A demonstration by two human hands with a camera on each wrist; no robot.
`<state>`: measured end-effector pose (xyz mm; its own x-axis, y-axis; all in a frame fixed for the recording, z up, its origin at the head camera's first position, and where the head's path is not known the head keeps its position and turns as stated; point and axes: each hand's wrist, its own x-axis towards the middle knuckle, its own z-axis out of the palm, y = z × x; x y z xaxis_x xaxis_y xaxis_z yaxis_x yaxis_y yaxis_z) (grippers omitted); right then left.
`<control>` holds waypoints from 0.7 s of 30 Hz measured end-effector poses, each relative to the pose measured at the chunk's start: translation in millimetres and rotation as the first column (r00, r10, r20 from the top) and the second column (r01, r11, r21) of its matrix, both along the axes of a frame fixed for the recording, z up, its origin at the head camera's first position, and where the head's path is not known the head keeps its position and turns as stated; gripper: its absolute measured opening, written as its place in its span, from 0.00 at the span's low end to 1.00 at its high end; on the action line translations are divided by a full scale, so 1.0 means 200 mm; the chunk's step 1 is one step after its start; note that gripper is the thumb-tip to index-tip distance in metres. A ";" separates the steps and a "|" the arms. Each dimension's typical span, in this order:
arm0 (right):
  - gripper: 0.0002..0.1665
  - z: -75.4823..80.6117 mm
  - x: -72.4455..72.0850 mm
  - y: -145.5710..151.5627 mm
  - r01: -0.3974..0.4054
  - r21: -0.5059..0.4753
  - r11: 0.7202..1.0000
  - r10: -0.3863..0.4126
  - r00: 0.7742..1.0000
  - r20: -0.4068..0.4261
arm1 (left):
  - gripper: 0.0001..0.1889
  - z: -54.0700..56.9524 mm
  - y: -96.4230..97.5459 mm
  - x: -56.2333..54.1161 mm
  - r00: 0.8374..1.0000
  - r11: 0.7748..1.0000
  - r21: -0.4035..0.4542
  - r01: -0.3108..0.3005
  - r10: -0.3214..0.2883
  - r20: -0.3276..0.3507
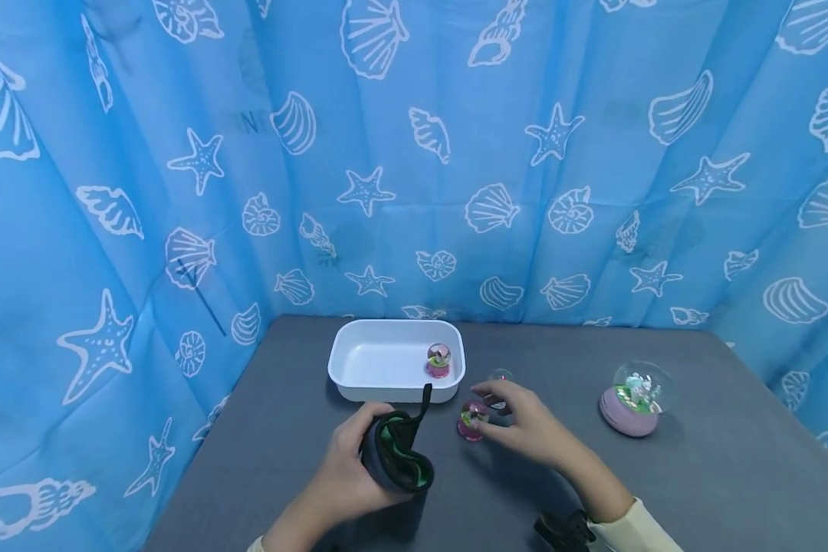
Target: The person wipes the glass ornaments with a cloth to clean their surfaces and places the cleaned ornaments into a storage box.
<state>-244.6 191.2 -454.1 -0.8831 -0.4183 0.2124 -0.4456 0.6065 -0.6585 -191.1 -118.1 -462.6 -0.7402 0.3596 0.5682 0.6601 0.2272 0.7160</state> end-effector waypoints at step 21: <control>0.35 -0.08 -0.05 0.00 -0.014 0.038 0.999 0.009 0.992 0.127 | 0.38 0.01 0.00 0.01 0.999 1.000 -0.029 -0.012 0.013 0.034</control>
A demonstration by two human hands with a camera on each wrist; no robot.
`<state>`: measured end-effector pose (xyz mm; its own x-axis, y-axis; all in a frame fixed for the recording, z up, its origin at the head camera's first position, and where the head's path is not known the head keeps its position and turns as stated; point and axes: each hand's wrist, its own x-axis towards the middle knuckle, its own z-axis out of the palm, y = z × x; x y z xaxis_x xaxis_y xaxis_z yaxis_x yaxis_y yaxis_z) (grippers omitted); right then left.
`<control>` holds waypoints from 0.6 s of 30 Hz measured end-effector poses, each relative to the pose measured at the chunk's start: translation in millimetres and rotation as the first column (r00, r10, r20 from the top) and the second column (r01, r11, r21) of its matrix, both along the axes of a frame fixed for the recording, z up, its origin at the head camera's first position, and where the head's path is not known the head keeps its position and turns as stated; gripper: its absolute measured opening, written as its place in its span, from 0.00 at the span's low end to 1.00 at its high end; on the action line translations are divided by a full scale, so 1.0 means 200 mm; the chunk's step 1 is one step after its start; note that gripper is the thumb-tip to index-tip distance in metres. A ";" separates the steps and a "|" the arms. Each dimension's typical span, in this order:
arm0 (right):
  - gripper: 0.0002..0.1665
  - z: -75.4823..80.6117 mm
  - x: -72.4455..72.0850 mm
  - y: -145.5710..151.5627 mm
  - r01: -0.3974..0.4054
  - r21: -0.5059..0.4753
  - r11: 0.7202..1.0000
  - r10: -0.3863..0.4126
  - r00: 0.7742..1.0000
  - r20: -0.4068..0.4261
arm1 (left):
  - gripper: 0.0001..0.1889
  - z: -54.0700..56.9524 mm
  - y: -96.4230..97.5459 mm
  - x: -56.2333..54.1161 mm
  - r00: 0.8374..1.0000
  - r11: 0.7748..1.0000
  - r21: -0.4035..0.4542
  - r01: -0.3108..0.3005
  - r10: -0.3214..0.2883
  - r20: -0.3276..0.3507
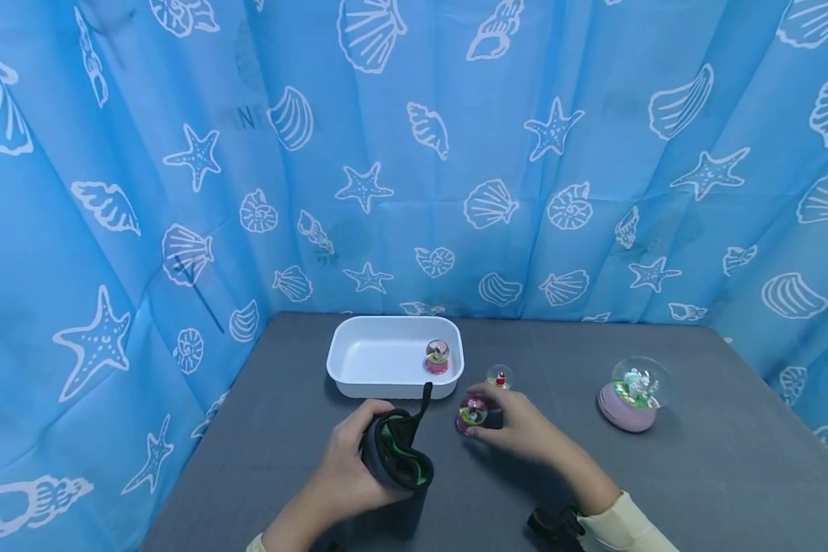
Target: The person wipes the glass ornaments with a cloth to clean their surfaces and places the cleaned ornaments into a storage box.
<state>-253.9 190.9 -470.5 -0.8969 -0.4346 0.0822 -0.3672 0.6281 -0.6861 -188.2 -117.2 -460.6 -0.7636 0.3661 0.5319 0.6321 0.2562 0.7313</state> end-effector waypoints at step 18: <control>0.34 -0.05 0.00 -0.03 -0.030 0.006 1.000 0.030 1.000 -0.002 | 0.38 -0.03 0.01 0.00 1.000 1.000 0.005 0.022 -0.022 0.005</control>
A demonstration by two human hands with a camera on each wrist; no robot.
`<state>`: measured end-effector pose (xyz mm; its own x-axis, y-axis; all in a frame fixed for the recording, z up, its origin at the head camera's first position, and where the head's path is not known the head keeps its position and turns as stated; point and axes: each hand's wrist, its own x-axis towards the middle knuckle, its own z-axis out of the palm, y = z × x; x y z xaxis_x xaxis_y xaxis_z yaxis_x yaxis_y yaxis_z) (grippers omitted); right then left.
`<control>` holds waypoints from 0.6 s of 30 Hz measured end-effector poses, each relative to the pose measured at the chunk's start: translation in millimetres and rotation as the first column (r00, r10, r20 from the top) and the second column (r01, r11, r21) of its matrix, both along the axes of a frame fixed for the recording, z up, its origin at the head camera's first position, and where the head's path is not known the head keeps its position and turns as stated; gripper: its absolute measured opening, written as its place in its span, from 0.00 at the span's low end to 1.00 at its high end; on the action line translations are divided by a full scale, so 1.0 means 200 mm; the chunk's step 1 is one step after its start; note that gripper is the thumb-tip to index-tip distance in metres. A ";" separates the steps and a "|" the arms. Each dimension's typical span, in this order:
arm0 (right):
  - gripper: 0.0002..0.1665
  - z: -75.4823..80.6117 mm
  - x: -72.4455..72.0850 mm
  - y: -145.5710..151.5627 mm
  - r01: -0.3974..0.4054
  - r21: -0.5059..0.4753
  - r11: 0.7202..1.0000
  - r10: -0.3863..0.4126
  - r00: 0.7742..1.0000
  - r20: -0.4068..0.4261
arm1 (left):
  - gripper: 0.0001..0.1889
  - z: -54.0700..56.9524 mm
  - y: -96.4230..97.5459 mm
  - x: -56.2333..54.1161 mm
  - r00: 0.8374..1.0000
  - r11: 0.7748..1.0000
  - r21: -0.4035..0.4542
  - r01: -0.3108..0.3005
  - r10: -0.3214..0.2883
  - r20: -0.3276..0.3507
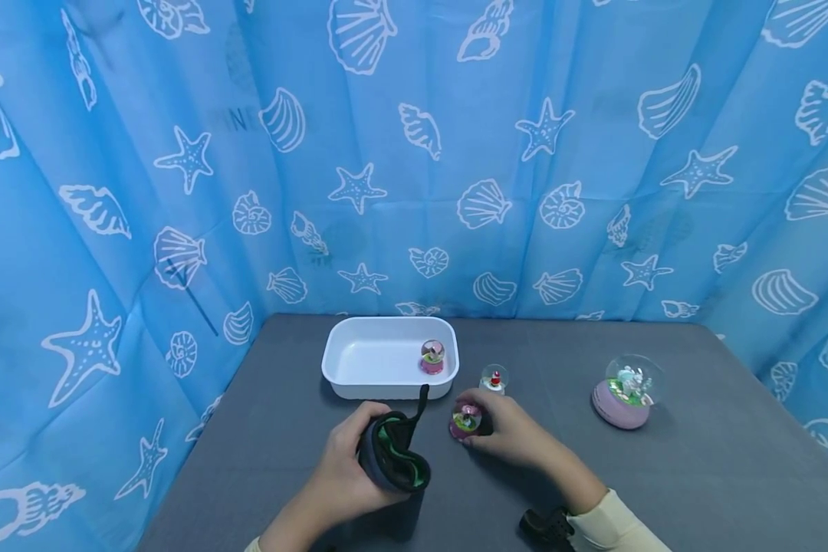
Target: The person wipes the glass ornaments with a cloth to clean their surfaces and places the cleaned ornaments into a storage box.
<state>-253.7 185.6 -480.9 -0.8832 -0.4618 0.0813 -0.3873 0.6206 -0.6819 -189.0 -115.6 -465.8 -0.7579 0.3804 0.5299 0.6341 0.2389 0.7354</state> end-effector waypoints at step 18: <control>0.36 0.02 0.02 0.00 -0.047 -0.041 0.998 0.047 0.999 0.005 | 0.39 0.01 0.00 0.00 1.000 1.000 -0.016 -0.014 0.014 0.012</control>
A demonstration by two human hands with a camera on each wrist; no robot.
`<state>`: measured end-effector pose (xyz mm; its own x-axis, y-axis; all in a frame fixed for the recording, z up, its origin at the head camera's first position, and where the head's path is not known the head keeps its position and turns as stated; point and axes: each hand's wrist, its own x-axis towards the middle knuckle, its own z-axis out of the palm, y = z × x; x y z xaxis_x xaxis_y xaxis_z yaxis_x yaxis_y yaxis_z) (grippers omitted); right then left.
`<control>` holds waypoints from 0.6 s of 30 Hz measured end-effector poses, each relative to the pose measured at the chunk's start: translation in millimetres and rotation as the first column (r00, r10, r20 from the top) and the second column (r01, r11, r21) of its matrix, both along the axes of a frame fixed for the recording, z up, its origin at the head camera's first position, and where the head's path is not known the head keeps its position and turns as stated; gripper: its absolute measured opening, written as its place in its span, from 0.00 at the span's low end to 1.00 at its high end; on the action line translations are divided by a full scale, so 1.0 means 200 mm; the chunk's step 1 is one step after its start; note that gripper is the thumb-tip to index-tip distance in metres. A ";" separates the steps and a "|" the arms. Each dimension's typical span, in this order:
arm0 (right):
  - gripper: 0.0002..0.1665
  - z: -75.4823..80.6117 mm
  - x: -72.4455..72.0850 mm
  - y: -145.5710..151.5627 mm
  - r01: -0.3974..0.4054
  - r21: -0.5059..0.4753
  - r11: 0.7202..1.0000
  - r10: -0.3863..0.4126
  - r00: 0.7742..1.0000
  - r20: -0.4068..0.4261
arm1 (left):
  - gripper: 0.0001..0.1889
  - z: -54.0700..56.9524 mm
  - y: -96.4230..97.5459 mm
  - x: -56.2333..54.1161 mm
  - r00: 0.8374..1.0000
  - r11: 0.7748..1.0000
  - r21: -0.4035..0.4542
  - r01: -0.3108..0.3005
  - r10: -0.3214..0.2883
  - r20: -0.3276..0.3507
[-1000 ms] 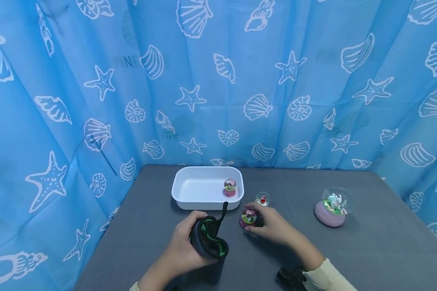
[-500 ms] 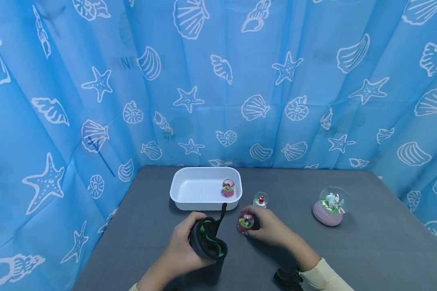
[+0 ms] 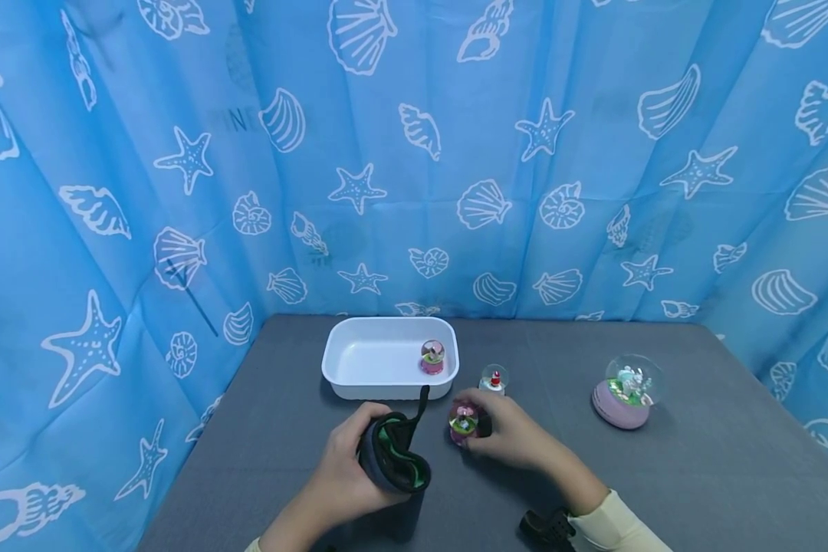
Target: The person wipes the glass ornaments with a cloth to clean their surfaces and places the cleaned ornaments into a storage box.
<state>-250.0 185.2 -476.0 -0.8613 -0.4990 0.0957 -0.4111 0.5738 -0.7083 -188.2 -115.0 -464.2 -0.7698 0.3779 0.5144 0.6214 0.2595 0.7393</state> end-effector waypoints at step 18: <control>0.33 0.20 0.16 -0.07 -0.060 -0.335 0.940 0.021 0.993 -0.120 | 0.39 0.00 0.01 0.00 0.999 1.000 0.010 -0.029 0.030 -0.044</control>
